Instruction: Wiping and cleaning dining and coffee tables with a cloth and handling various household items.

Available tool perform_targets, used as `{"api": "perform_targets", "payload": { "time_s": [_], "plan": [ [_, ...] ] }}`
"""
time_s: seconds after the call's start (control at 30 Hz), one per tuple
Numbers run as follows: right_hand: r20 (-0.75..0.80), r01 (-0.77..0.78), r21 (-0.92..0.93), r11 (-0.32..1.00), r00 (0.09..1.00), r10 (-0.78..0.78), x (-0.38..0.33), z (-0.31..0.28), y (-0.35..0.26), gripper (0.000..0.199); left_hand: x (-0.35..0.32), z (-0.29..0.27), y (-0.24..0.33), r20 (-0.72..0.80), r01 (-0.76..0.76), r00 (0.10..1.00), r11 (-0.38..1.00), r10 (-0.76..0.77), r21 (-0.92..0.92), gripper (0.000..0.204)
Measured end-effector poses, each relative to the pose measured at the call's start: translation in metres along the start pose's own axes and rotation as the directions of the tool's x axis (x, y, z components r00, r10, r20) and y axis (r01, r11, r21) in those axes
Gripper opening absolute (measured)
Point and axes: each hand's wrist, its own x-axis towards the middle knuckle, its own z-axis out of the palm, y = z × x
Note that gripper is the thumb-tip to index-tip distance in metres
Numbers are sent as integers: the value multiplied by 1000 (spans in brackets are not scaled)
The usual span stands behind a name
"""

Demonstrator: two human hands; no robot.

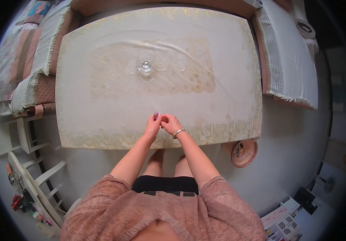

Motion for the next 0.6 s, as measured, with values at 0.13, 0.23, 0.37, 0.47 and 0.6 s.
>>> {"api": "perform_targets", "payload": {
  "time_s": [0.13, 0.23, 0.37, 0.47, 0.6],
  "plan": [
    [-50, 46, 137, 989, 998, -39, 43, 4, -43, 21, 36, -24, 30, -54, -117, 992, 983, 111, -144, 21],
    [-309, 186, -51, 981, 931, -192, 104, -12, -48, 31, 62, -22, 79, -140, -155, 982, 956, 122, -251, 20],
    [-403, 180, -104, 978, 891, -206, 184, -31, -56, 38, 110, -29, 115, -161, -262, 962, 915, 221, -308, 18],
    [-427, 134, 7, 991, 897, -118, 215, -18, -71, 39, 154, -42, 113, -217, -300, 943, 929, 254, -217, 22],
    [-269, 48, 193, 980, 963, 5, 230, -17, -88, 37, 169, -36, 118, -218, -172, 969, 956, 120, -237, 21]
  ]
}}
